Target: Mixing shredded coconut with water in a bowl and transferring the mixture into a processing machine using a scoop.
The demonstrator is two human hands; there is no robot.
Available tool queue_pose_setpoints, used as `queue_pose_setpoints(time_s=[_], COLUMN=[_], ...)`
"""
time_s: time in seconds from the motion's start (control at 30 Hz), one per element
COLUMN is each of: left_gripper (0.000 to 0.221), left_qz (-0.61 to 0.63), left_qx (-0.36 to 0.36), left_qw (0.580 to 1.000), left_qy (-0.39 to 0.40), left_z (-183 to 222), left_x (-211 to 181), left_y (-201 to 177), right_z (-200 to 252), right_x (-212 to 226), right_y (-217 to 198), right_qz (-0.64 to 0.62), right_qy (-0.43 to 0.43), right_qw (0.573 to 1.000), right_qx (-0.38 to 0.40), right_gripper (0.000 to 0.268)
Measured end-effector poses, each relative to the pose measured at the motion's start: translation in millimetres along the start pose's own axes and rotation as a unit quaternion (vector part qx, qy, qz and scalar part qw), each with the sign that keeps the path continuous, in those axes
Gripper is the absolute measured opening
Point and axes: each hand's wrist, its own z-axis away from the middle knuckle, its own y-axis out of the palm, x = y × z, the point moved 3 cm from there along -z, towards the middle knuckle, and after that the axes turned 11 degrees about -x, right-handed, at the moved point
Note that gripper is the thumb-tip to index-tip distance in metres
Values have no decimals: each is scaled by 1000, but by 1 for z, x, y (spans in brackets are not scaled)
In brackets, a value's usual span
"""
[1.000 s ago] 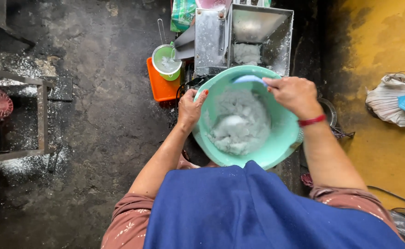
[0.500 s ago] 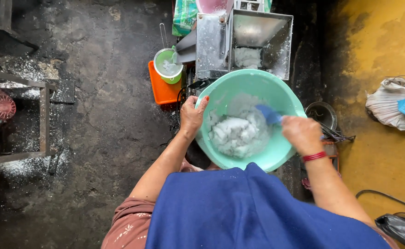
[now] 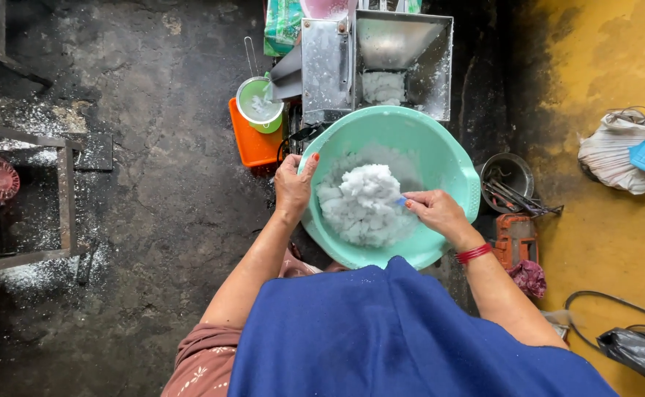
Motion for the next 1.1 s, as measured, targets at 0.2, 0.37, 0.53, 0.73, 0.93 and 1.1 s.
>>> queue_pose_setpoints(time_s=[0.2,0.37,0.53,0.73,0.93,1.1], left_gripper=[45,46,47,47,45,45], left_qz=[-6,-1,-22,-23,-17,-12], left_qx=[-10,-10,-10,-15,-28,-29], left_qw=[1000,1000,1000,1000,999,999], left_qy=[0,-1,1,-2,-7,-8], left_z=[1,-3,-5,3,7,10], left_x=[1,7,11,8,8,4], left_y=[-2,1,4,4,-3,-4], right_z=[5,5,-66,-111,-1,1], right_x=[26,58,75,83,124,-2], right_y=[-53,-112,-133,-75,-128,-64], right_qz=[77,43,177,254,340,529], right_qy=[-12,-55,-172,-212,-197,-229], right_qw=[997,993,939,923,893,802], right_qx=[-25,-97,-238,-195,-218,-155], right_gripper=[35,31,56,81,52,50])
